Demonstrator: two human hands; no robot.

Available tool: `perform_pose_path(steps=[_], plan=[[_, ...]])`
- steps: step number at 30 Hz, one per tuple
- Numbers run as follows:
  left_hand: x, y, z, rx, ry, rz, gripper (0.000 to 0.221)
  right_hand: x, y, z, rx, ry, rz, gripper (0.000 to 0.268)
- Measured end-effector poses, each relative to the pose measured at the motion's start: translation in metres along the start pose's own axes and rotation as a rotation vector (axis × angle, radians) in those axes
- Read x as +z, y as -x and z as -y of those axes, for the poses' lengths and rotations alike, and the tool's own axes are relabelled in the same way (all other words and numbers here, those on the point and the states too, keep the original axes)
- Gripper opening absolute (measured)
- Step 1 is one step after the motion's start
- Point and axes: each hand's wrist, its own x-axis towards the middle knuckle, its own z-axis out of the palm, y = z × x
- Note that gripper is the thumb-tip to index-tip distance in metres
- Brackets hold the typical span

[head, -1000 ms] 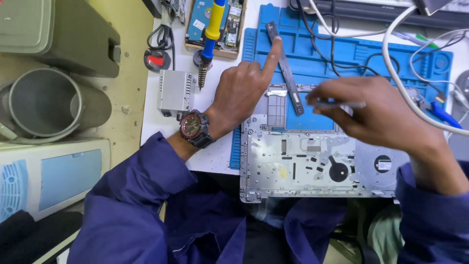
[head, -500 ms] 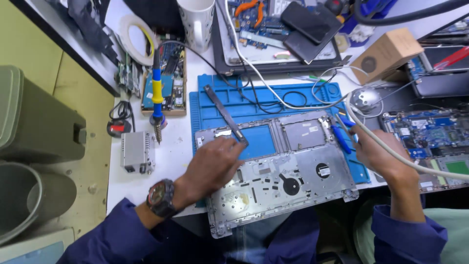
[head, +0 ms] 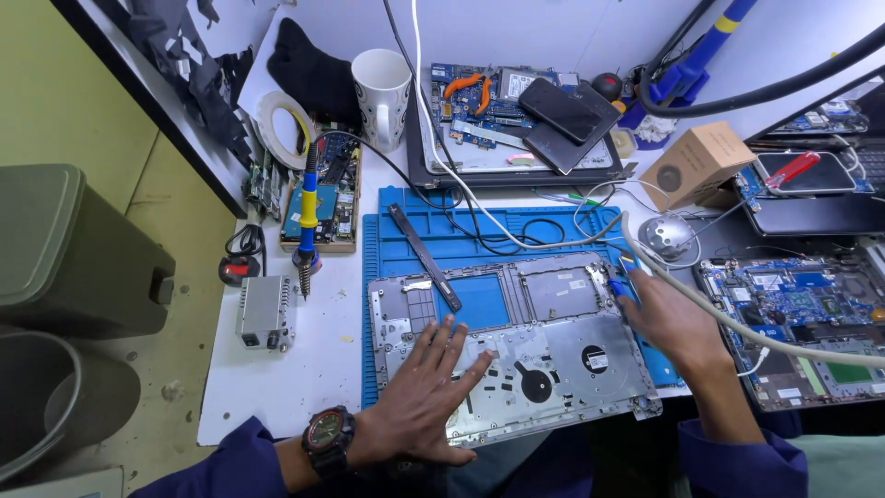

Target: The person solders on a laptop motherboard with a soldering iron at a repair workbench, then sets the iron down, works on a second laptop board, and removes a flat panel component from an open laptop chassis, placing it onto the lower case.

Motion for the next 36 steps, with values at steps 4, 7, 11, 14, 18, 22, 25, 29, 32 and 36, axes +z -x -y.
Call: perform_pose_path(steps=[4, 7, 11, 14, 18, 22, 25, 29, 32, 36], plan=[[-0.004, -0.001, 0.0, 0.007, -0.038, 0.029, 0.183, -0.027, -0.015, 0.019, -0.189, 0.104, -0.287, 0.029], [-0.013, -0.008, 0.006, 0.034, -0.099, 0.061, 0.194, -0.067, -0.052, 0.038, -0.282, 0.233, -0.338, 0.044], [-0.022, -0.014, -0.007, -0.001, -0.146, 0.099, 0.201, -0.119, -0.139, 0.061, -0.369, 0.185, -0.42, 0.04], [-0.023, -0.017, -0.009, -0.021, -0.13, 0.096, 0.204, -0.125, -0.211, 0.066, -0.421, 0.141, -0.628, 0.037], [-0.014, -0.013, -0.011, -0.045, -0.116, 0.037, 0.197, -0.126, -0.251, 0.065, -0.43, 0.071, -0.486, 0.053], [-0.006, -0.01, -0.014, -0.075, -0.121, -0.013, 0.194, -0.126, -0.255, 0.071, -0.386, -0.041, -0.285, 0.061], [0.008, -0.007, -0.019, -0.12, -0.032, -0.036, 0.188, -0.114, -0.275, 0.071, -0.384, -0.018, -0.365, 0.064], [0.014, 0.0, -0.027, -0.157, 0.03, -0.033, 0.183, -0.1, -0.279, 0.079, -0.463, -0.008, -0.559, 0.053], [0.014, 0.0, -0.031, -0.152, 0.066, -0.043, 0.183, -0.094, -0.258, 0.067, -0.469, 0.064, -0.754, 0.052], [0.011, -0.003, -0.027, -0.149, 0.072, -0.047, 0.184, -0.116, -0.182, 0.066, -0.461, -0.021, -0.555, 0.055]])
